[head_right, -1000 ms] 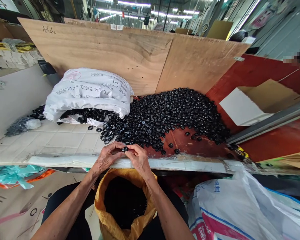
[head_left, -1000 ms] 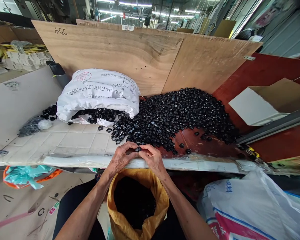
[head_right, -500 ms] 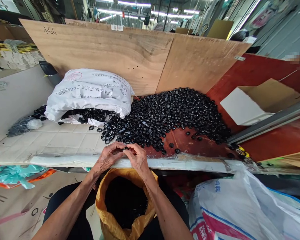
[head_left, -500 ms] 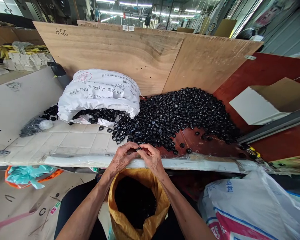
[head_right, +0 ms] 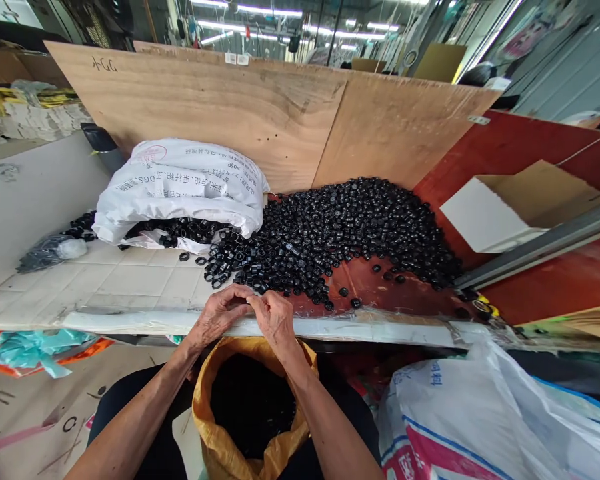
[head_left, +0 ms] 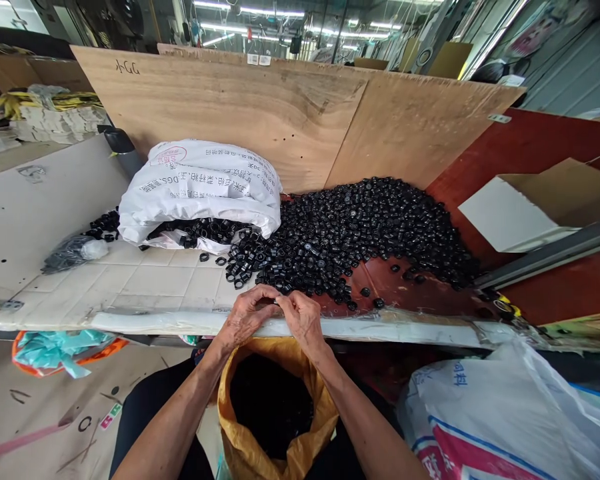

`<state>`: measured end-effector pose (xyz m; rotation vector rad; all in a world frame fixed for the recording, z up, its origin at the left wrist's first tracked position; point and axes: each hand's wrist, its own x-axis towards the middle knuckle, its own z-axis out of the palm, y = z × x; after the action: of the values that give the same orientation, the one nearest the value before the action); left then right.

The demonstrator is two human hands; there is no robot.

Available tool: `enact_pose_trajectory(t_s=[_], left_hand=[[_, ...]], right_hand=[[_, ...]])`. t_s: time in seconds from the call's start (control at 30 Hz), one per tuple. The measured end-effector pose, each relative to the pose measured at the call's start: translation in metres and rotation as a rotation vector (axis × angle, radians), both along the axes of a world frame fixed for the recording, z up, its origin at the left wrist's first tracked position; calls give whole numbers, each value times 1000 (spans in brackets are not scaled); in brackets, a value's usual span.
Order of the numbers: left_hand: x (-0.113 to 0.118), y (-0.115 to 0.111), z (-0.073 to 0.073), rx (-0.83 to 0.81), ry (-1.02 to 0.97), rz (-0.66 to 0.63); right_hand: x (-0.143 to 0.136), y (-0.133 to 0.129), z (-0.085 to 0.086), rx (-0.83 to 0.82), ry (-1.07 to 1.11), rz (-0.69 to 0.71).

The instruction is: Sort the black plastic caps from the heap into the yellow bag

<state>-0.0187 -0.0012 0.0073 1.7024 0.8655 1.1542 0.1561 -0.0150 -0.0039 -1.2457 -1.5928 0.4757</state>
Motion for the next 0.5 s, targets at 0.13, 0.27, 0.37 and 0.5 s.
enact_pose_trajectory(t_s=[0.13, 0.27, 0.37, 0.5], left_hand=[[0, 1, -9, -21, -41, 28], [0, 1, -8, -10, -3, 45], [0, 1, -6, -15, -13, 50], [0, 1, -9, -9, -31, 77]], right_hand=[[6, -6, 2, -26, 68, 123], [5, -6, -2, 5, -17, 104], [2, -5, -5, 46, -40, 6], [3, -8, -1, 49, 21, 85]])
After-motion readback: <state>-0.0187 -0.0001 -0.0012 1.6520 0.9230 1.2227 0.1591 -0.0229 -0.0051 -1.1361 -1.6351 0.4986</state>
